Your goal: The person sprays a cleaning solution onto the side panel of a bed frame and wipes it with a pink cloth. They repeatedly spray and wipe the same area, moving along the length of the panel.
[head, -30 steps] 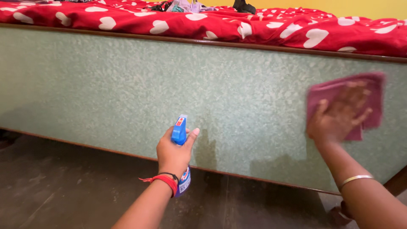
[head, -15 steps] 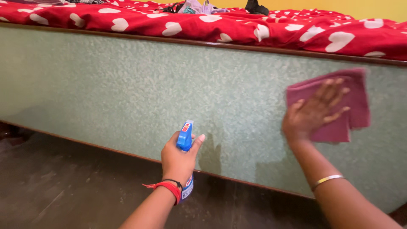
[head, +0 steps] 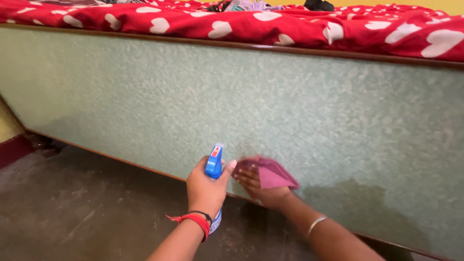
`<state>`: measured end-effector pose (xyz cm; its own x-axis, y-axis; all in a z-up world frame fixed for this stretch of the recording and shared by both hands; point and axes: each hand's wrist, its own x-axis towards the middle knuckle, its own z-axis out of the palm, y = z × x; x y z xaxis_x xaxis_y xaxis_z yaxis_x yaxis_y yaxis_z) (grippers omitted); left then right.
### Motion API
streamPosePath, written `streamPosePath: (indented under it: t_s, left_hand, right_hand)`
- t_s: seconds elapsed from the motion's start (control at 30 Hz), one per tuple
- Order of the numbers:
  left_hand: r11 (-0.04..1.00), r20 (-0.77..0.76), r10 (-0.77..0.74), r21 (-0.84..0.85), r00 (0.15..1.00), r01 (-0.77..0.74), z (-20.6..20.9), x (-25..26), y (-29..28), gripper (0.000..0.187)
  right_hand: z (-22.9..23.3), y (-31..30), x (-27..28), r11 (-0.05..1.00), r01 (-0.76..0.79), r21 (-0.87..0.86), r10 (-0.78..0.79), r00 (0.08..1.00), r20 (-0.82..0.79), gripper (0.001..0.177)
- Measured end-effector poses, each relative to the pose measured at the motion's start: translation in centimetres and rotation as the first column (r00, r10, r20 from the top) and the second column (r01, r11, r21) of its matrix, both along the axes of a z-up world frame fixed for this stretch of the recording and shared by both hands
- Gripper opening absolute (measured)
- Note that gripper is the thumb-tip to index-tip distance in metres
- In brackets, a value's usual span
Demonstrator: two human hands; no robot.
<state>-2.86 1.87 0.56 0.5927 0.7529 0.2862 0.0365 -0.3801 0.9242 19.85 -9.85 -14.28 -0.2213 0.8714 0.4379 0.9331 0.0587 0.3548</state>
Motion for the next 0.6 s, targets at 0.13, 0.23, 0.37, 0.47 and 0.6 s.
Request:
streamPosePath:
  t_s: [0.13, 0.23, 0.37, 0.47, 0.6]
  left_hand:
    - [0.999, -0.003, 0.024, -0.03, 1.0, -0.024, -0.2, 0.0, 0.9, 0.037]
    - [1.0, 0.009, 0.015, 0.005, 1.0, -0.015, -0.5, -0.4, 1.6, 0.037]
    - [1.0, 0.055, 0.022, 0.008, 0.998, -0.023, -0.1, -1.2, 2.0, 0.039]
    - [0.999, 0.053, 0.04, 0.01, 0.998, -0.04, 0.5, -2.3, 2.5, 0.039]
    - [0.998, 0.11, 0.054, 0.023, 0.992, -0.057, 1.4, -3.5, 3.2, 0.038]
  right_hand:
    - [1.8, 0.6, 0.3, 0.988, 0.153, -0.002, -0.152, 0.983, 0.106, 0.061]
    - [7.0, -0.5, 0.4, 0.912, 0.365, 0.188, -0.404, 0.877, 0.259, 0.069]
    - [13.8, -5.3, 1.0, 0.744, 0.478, 0.467, -0.604, 0.78, 0.165, 0.069]
    - [16.5, -11.3, 1.9, 0.612, 0.564, 0.554, -0.706, 0.706, 0.062, 0.074]
    - [18.3, -18.1, 1.8, 0.343, 0.646, 0.682, -0.785, 0.596, -0.17, 0.073]
